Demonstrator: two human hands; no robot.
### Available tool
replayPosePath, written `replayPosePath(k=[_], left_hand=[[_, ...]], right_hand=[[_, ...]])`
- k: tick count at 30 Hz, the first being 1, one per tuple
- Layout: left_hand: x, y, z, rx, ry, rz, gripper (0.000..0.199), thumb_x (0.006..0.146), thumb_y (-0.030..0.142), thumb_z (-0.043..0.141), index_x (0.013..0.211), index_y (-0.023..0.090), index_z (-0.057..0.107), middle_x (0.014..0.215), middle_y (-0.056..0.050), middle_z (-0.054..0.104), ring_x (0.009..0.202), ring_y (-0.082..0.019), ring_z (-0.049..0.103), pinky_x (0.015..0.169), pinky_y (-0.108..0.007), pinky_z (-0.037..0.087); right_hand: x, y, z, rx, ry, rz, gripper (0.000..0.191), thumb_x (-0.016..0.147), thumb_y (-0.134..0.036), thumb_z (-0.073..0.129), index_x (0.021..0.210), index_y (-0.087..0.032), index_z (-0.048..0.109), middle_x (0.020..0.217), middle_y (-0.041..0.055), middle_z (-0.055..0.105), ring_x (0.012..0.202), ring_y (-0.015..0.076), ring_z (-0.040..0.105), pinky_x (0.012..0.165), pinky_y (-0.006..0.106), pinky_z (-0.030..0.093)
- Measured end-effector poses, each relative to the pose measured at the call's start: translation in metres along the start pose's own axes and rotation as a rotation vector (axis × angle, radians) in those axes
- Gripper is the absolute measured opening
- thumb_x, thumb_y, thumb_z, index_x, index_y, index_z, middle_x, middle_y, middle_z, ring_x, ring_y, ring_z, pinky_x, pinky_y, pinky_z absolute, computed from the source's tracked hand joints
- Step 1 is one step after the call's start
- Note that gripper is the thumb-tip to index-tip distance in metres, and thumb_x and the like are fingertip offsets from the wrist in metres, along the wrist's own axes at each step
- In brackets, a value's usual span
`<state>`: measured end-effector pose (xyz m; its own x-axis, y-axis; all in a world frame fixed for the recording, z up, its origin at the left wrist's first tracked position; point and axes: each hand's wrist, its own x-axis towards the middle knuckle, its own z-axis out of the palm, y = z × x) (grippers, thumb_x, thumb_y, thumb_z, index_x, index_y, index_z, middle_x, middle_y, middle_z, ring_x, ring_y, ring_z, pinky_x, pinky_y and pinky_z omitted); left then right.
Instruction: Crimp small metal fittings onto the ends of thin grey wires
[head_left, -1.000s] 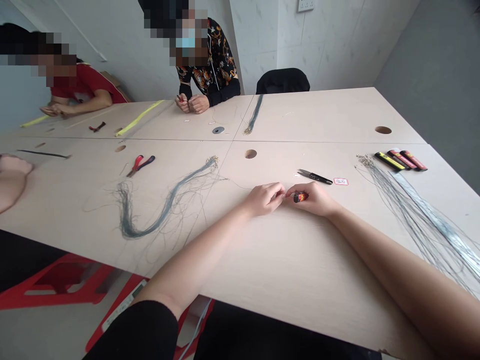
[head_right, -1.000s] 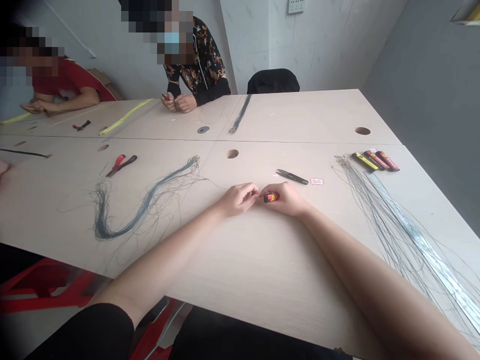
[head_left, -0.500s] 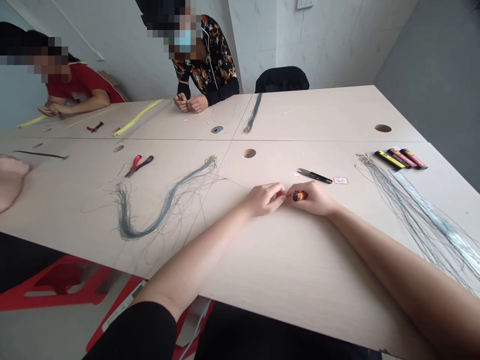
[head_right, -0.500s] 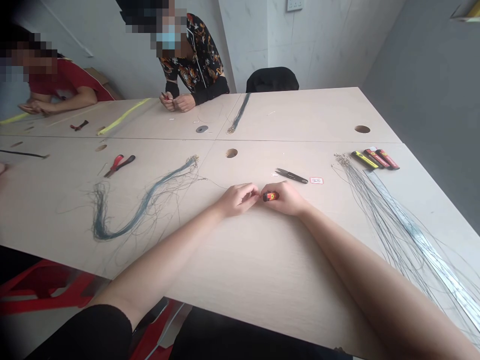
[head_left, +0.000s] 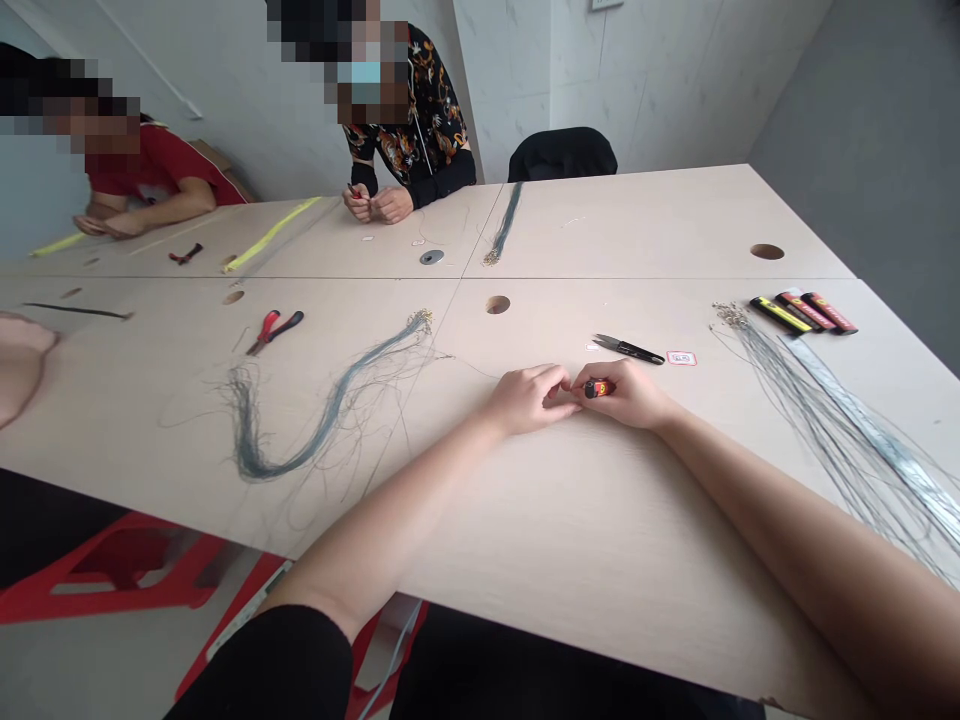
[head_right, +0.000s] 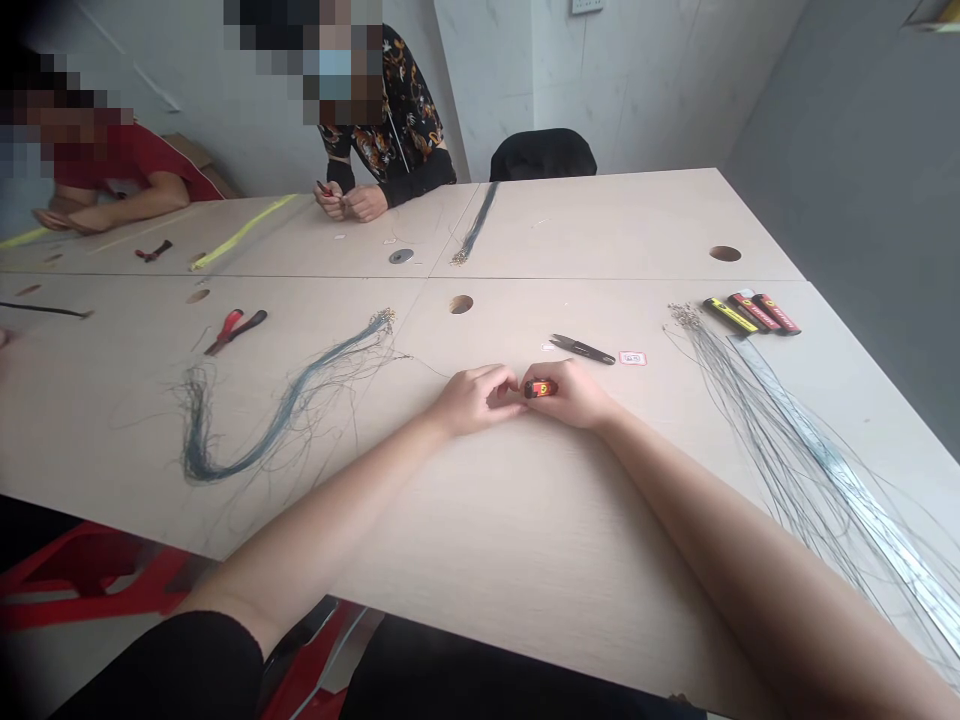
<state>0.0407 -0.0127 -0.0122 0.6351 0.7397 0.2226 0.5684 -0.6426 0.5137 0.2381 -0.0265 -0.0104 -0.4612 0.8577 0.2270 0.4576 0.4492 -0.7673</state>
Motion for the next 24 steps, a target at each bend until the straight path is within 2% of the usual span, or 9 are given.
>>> replayPosePath(k=[7, 24], left_hand=[[0.0001, 0.0024, -0.001, 0.015, 0.0, -0.024, 0.012, 0.078, 0.03, 0.062, 0.081, 0.019, 0.058, 0.072, 0.003, 0.058, 0.063, -0.01, 0.051, 0.058, -0.022, 0.033], [0.0002, 0.0019, 0.0007, 0.034, 0.037, -0.047, 0.008, 0.072, 0.023, 0.061, 0.078, 0.019, 0.061, 0.071, 0.003, 0.062, 0.063, -0.011, 0.053, 0.06, -0.022, 0.037]], right_hand=[[0.0, 0.0008, 0.0008, 0.011, 0.002, -0.027, 0.011, 0.069, -0.018, 0.049, 0.066, -0.016, 0.059, 0.061, 0.0001, 0.058, 0.058, 0.0101, 0.047, 0.056, 0.022, 0.035], [0.0012, 0.002, 0.0005, 0.019, 0.004, -0.024, 0.014, 0.07, -0.017, 0.05, 0.071, -0.015, 0.064, 0.065, 0.0014, 0.063, 0.061, 0.0114, 0.052, 0.057, 0.022, 0.038]])
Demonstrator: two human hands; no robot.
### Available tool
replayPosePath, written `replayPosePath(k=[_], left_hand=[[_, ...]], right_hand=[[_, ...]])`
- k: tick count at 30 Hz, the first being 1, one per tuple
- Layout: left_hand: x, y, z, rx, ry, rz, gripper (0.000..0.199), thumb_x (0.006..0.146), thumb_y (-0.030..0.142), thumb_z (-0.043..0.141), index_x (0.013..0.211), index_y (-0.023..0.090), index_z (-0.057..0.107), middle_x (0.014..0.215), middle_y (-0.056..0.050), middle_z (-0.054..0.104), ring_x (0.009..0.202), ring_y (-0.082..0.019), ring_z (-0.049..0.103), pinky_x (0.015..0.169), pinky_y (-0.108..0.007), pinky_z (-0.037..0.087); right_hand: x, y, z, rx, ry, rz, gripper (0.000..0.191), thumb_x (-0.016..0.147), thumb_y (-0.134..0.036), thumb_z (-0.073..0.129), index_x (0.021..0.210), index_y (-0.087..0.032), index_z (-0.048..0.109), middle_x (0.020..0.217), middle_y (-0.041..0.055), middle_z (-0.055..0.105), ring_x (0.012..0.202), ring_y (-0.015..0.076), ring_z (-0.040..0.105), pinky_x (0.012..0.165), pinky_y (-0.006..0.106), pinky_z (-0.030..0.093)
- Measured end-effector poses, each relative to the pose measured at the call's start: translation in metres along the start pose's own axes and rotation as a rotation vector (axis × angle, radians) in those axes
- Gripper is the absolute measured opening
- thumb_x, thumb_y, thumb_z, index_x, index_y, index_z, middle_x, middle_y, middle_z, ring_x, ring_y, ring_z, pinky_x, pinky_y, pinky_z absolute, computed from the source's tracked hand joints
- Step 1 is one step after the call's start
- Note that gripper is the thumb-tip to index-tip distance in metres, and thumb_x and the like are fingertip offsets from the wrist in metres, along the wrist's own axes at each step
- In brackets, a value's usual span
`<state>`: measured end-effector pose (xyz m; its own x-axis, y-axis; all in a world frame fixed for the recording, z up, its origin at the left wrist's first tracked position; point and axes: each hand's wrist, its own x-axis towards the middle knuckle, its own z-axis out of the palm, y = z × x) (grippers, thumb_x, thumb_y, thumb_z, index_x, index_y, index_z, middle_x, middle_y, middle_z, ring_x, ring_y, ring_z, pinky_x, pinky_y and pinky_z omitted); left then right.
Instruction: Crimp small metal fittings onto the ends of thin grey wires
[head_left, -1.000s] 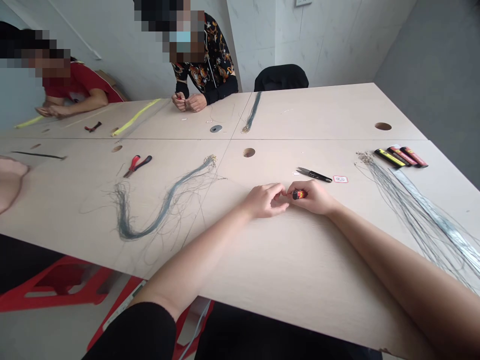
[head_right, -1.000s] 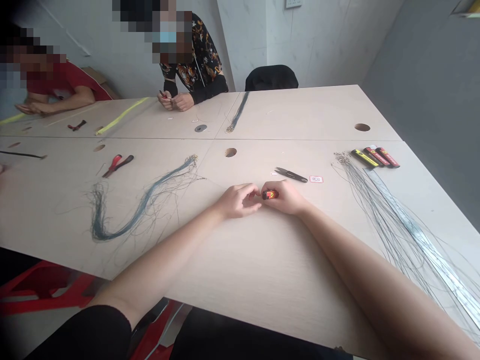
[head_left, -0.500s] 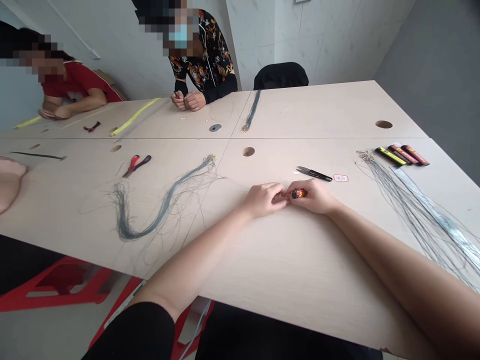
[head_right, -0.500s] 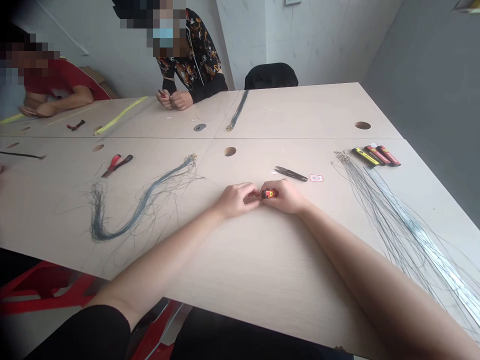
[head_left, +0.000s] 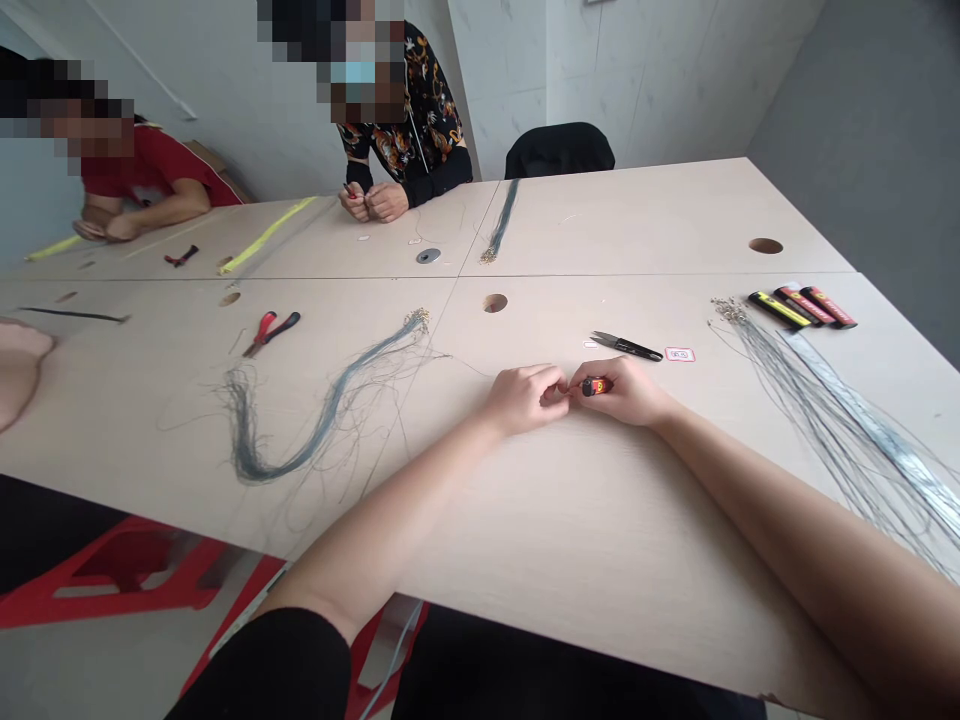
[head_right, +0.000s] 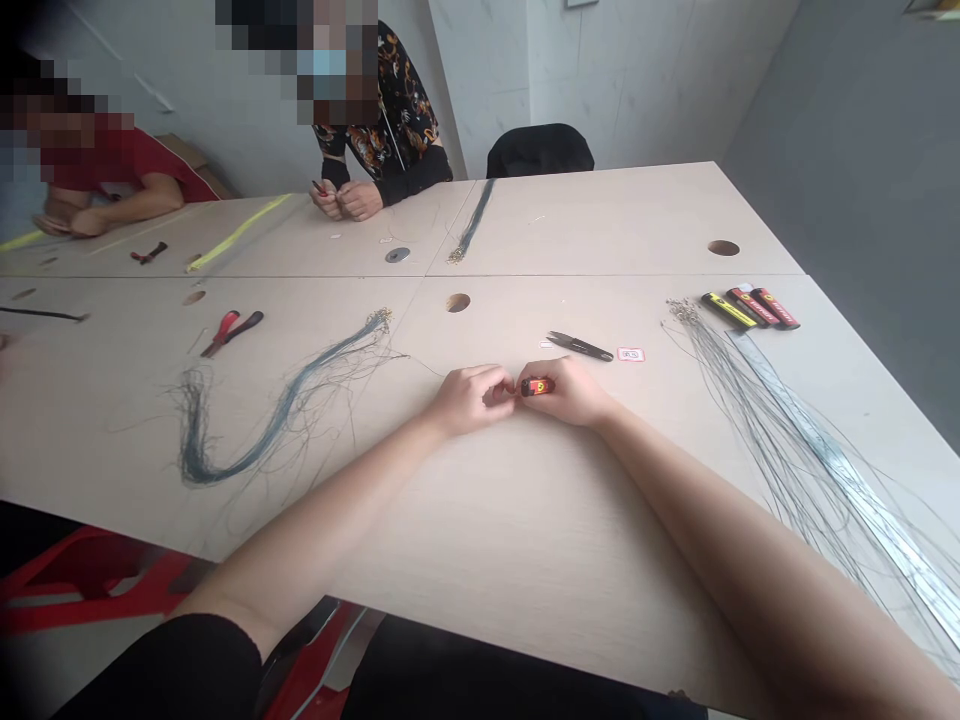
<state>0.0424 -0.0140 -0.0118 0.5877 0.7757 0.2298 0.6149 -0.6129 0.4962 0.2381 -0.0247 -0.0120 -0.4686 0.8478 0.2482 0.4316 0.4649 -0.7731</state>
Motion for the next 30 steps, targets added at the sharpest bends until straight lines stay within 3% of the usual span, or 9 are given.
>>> replayPosePath(k=[10, 20, 30], left_hand=[[0.0003, 0.0012, -0.0006, -0.052, 0.012, -0.016, 0.005, 0.072, 0.02, 0.058, 0.076, 0.019, 0.061, 0.069, 0.002, 0.063, 0.063, -0.01, 0.055, 0.062, -0.022, 0.039], [0.0017, 0.0019, 0.0014, -0.257, 0.03, -0.088, 0.01, 0.072, 0.024, 0.057, 0.071, 0.016, 0.063, 0.063, 0.002, 0.061, 0.054, -0.009, 0.048, 0.055, -0.021, 0.036], [0.0026, 0.0024, -0.0017, -0.441, -0.05, -0.151, 0.023, 0.075, 0.034, 0.056, 0.074, 0.013, 0.065, 0.057, 0.002, 0.053, 0.049, -0.007, 0.037, 0.049, -0.021, 0.03]], right_hand=[[-0.0003, -0.003, -0.0002, -0.005, 0.018, 0.006, 0.013, 0.07, -0.017, 0.051, 0.071, -0.015, 0.064, 0.065, 0.0011, 0.062, 0.059, 0.011, 0.051, 0.057, 0.023, 0.037], [-0.0008, -0.0021, -0.0001, 0.0, 0.028, 0.005, 0.016, 0.068, -0.014, 0.048, 0.072, -0.016, 0.063, 0.066, 0.0012, 0.062, 0.06, 0.0111, 0.05, 0.057, 0.023, 0.036], [-0.0007, -0.0019, -0.0007, 0.011, 0.027, 0.001, 0.014, 0.068, -0.015, 0.048, 0.071, -0.016, 0.061, 0.066, 0.0012, 0.061, 0.06, 0.0115, 0.05, 0.057, 0.023, 0.036]])
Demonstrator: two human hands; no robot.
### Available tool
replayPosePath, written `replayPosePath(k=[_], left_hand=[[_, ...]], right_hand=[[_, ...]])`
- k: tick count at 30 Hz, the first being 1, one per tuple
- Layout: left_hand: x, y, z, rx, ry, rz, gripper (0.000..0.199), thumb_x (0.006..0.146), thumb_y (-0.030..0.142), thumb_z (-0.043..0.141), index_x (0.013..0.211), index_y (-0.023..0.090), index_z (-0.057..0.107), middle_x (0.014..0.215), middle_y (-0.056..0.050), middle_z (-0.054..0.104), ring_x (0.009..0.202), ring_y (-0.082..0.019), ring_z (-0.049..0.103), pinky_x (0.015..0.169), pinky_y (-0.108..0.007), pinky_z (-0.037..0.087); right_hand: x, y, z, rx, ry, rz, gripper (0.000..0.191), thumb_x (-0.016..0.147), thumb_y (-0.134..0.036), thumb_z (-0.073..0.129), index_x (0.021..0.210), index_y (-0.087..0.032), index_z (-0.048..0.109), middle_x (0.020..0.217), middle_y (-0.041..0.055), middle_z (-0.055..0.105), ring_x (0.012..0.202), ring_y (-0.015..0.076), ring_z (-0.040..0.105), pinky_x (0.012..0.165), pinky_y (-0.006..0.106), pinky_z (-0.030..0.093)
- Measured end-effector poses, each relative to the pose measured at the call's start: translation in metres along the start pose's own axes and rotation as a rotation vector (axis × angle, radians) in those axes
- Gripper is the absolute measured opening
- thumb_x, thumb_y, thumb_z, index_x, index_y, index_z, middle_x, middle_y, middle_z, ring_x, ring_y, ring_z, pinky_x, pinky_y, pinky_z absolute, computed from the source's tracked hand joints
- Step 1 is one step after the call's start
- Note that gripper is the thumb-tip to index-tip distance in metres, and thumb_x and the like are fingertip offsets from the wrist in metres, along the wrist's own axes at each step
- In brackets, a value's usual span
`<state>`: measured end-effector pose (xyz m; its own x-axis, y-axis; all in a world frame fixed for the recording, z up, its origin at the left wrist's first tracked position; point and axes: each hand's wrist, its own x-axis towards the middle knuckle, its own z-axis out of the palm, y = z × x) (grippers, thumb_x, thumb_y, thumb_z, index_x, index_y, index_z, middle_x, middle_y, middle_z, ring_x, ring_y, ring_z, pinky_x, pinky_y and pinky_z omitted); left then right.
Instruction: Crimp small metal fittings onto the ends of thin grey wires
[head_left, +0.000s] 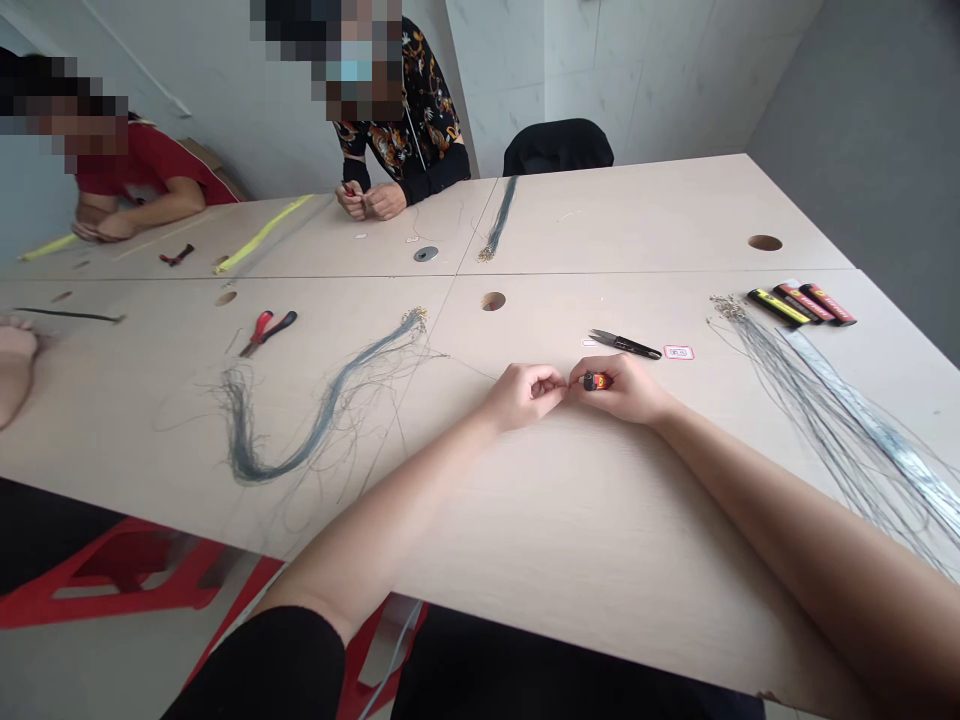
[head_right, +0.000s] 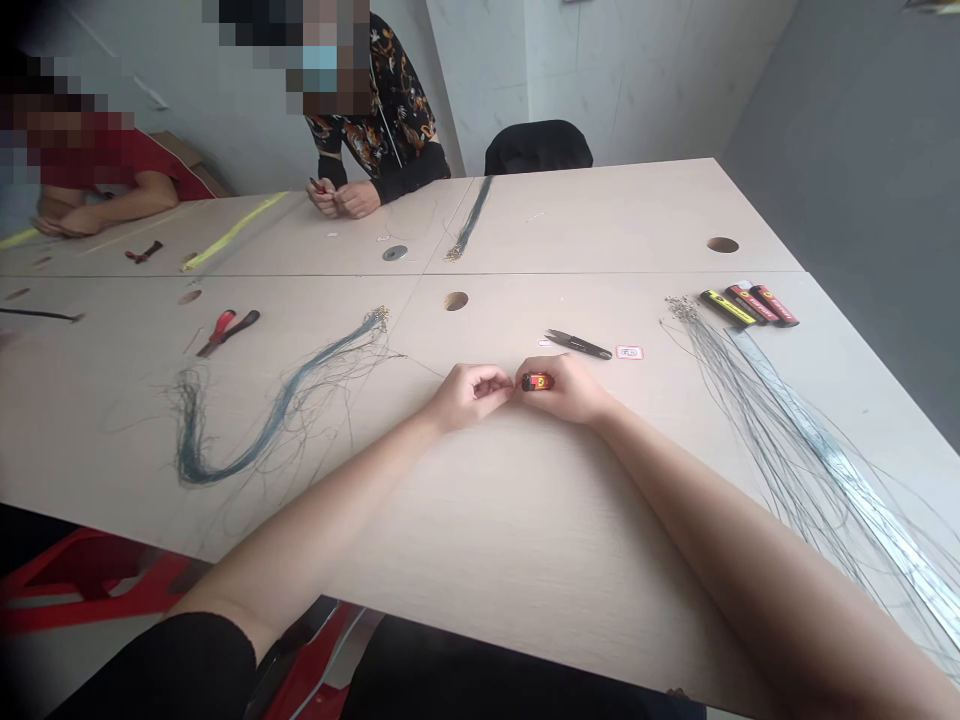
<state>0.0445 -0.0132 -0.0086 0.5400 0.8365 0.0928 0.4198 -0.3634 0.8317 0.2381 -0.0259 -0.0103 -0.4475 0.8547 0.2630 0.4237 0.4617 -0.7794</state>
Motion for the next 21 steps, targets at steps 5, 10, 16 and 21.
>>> replayPosePath(k=[5, 10, 16, 21], left_hand=[[0.0007, 0.0008, -0.0006, -0.043, -0.017, -0.037, 0.029, 0.074, 0.04, 0.058, 0.073, 0.012, 0.066, 0.058, 0.002, 0.052, 0.05, -0.007, 0.036, 0.049, -0.021, 0.03], [0.0013, -0.0007, -0.0012, -0.075, -0.031, -0.058, 0.03, 0.073, 0.041, 0.06, 0.072, 0.012, 0.065, 0.057, 0.002, 0.05, 0.05, -0.007, 0.034, 0.049, -0.021, 0.029], [0.0015, -0.0011, -0.0018, -0.084, -0.046, -0.064, 0.029, 0.073, 0.042, 0.06, 0.069, 0.013, 0.064, 0.056, 0.003, 0.047, 0.05, -0.007, 0.033, 0.049, -0.021, 0.028], [0.0014, -0.001, -0.0026, -0.092, -0.046, -0.075, 0.029, 0.073, 0.041, 0.061, 0.069, 0.013, 0.064, 0.056, 0.003, 0.048, 0.051, -0.007, 0.033, 0.049, -0.021, 0.028]], right_hand=[[0.0, 0.0003, 0.0002, 0.007, -0.001, 0.004, 0.013, 0.068, -0.016, 0.048, 0.071, -0.016, 0.061, 0.066, 0.0016, 0.061, 0.061, 0.0118, 0.051, 0.057, 0.023, 0.036], [0.0, -0.0003, -0.0002, 0.006, -0.013, 0.0, 0.013, 0.068, -0.016, 0.048, 0.071, -0.016, 0.061, 0.066, 0.0015, 0.061, 0.061, 0.0119, 0.051, 0.057, 0.023, 0.037], [-0.0002, -0.0014, -0.0008, 0.003, -0.02, 0.009, 0.014, 0.068, -0.016, 0.048, 0.071, -0.016, 0.061, 0.067, 0.0019, 0.062, 0.061, 0.0124, 0.052, 0.058, 0.024, 0.038], [0.0, -0.0021, -0.001, 0.005, -0.025, 0.023, 0.014, 0.069, -0.016, 0.048, 0.072, -0.016, 0.062, 0.069, 0.0024, 0.063, 0.062, 0.013, 0.053, 0.059, 0.024, 0.038]])
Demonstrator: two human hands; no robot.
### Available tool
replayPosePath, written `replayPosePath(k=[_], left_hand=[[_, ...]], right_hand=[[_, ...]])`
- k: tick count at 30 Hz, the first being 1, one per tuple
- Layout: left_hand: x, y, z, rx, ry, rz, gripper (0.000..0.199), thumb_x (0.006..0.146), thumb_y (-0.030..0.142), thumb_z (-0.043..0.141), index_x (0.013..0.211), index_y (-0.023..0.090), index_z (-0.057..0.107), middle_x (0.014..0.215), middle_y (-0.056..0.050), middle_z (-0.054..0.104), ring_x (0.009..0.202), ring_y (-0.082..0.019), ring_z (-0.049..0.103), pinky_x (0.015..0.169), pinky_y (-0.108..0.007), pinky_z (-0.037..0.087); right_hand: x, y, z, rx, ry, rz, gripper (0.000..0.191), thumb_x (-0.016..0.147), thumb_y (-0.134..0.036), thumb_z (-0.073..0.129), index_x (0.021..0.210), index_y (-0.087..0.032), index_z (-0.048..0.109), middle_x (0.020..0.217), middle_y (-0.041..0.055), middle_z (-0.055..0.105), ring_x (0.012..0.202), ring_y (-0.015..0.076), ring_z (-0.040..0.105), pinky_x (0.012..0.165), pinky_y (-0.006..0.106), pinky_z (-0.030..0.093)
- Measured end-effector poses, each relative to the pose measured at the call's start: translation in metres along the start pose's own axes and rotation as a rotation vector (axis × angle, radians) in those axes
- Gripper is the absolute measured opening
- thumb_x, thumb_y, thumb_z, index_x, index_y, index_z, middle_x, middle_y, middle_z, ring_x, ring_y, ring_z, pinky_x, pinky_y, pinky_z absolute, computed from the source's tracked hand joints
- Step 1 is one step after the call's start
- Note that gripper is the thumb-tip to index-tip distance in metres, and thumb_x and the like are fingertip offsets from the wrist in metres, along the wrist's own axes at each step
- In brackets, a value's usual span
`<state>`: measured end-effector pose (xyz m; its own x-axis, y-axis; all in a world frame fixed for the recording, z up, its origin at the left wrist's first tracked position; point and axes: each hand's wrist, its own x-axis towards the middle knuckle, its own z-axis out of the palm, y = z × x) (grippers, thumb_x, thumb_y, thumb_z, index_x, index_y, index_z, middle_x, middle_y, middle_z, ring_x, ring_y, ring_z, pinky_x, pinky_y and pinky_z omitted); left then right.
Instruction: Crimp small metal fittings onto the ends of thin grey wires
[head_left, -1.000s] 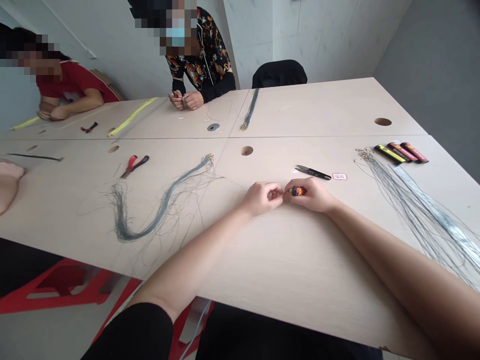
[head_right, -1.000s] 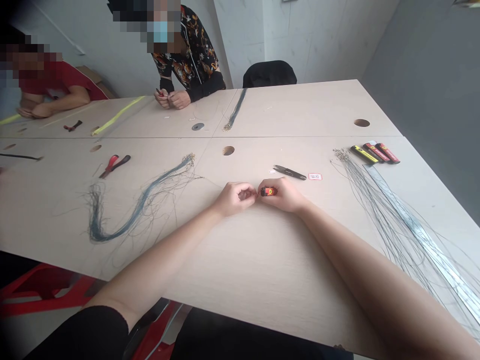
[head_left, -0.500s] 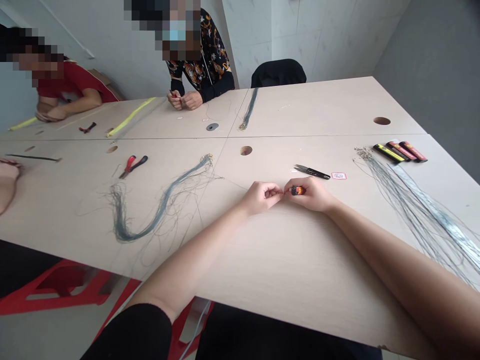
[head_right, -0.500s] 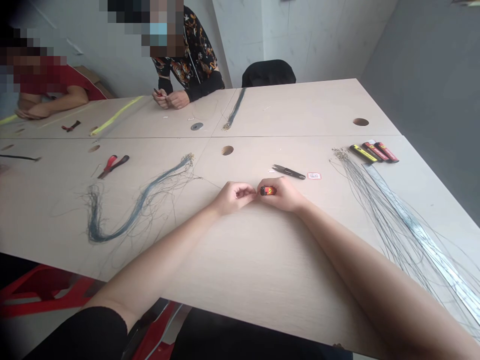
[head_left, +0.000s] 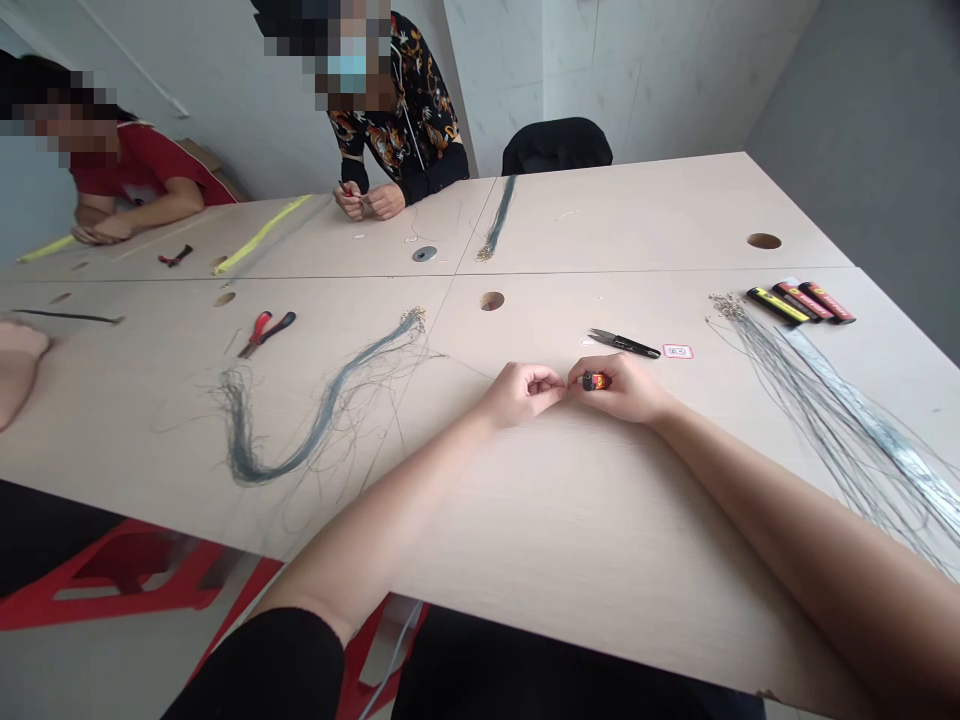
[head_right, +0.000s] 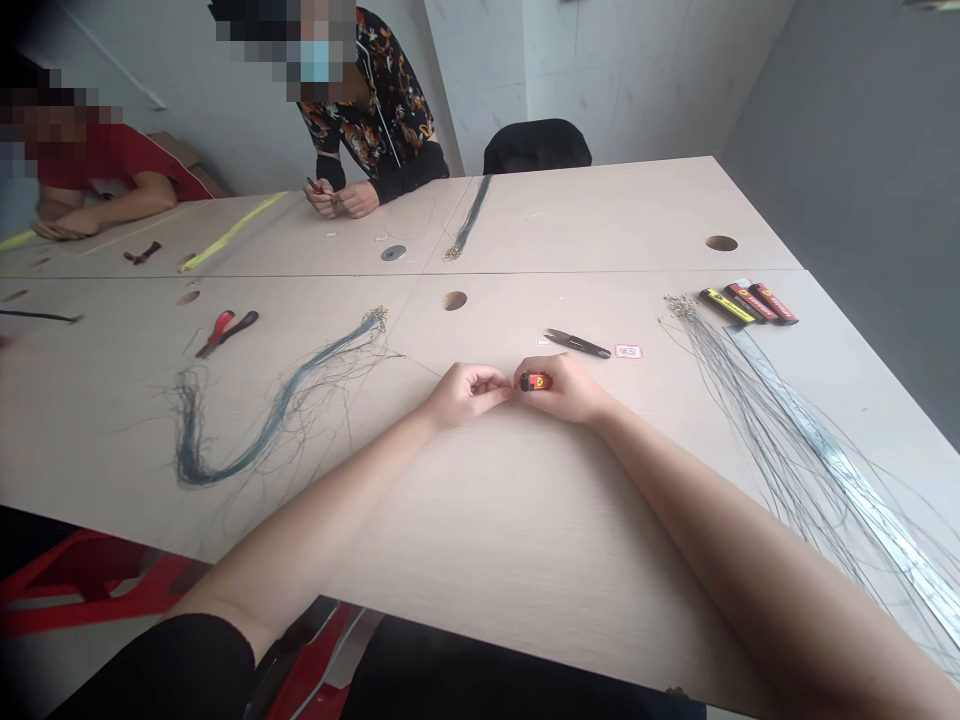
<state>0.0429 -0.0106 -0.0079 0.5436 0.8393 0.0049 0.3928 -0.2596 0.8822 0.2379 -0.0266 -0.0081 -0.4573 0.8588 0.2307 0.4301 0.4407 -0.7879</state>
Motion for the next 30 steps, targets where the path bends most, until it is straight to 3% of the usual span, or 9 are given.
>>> replayPosePath(k=[13, 18, 22, 24, 27, 30], left_hand=[[0.0, -0.001, 0.0, -0.035, 0.007, -0.018, 0.029, 0.073, 0.041, 0.062, 0.074, 0.013, 0.065, 0.056, 0.003, 0.045, 0.052, -0.007, 0.035, 0.049, -0.021, 0.028], [-0.001, -0.002, 0.0, -0.061, 0.038, -0.012, 0.029, 0.073, 0.042, 0.063, 0.073, 0.013, 0.066, 0.054, 0.004, 0.044, 0.051, -0.007, 0.036, 0.049, -0.022, 0.029], [-0.002, -0.002, 0.001, -0.064, 0.124, 0.032, 0.03, 0.076, 0.043, 0.062, 0.075, 0.014, 0.066, 0.056, 0.003, 0.049, 0.052, -0.008, 0.04, 0.05, -0.022, 0.033], [-0.002, -0.002, 0.001, -0.053, 0.197, 0.063, 0.03, 0.077, 0.044, 0.061, 0.075, 0.014, 0.065, 0.058, 0.002, 0.052, 0.052, -0.008, 0.041, 0.05, -0.022, 0.034], [-0.002, -0.003, 0.002, -0.051, 0.283, 0.096, 0.032, 0.079, 0.047, 0.061, 0.076, 0.015, 0.065, 0.057, 0.003, 0.05, 0.051, -0.008, 0.039, 0.049, -0.022, 0.032], [-0.003, -0.003, 0.004, -0.066, 0.315, 0.141, 0.037, 0.079, 0.051, 0.061, 0.075, 0.015, 0.065, 0.056, 0.003, 0.048, 0.051, -0.008, 0.038, 0.049, -0.022, 0.032]], right_hand=[[0.001, 0.002, -0.001, -0.03, 0.023, 0.001, 0.013, 0.069, -0.016, 0.049, 0.072, -0.016, 0.061, 0.067, 0.0021, 0.062, 0.061, 0.0131, 0.052, 0.057, 0.025, 0.037], [0.001, 0.006, -0.002, 0.044, 0.088, 0.056, 0.009, 0.072, -0.019, 0.053, 0.074, -0.017, 0.062, 0.072, 0.0024, 0.062, 0.065, 0.0137, 0.052, 0.061, 0.026, 0.038], [0.0, 0.01, -0.001, 0.334, 0.241, 0.183, 0.023, 0.074, -0.026, 0.062, 0.095, -0.019, 0.059, 0.061, -0.0047, 0.046, 0.055, 0.0102, 0.039, 0.055, 0.025, 0.031], [0.0, 0.011, 0.002, 0.55, 0.239, 0.233, 0.029, 0.074, -0.03, 0.064, 0.1, -0.02, 0.056, 0.06, -0.0064, 0.039, 0.052, 0.0095, 0.035, 0.052, 0.024, 0.028], [0.001, 0.006, 0.007, 0.741, 0.159, 0.257, 0.014, 0.075, -0.03, 0.061, 0.08, -0.018, 0.055, 0.061, -0.004, 0.04, 0.054, 0.0099, 0.036, 0.052, 0.025, 0.028], [0.002, -0.003, 0.013, 0.845, 0.042, 0.267, 0.021, 0.078, -0.033, 0.054, 0.065, -0.017, 0.05, 0.06, -0.0018, 0.041, 0.054, 0.0106, 0.038, 0.053, 0.027, 0.031]])
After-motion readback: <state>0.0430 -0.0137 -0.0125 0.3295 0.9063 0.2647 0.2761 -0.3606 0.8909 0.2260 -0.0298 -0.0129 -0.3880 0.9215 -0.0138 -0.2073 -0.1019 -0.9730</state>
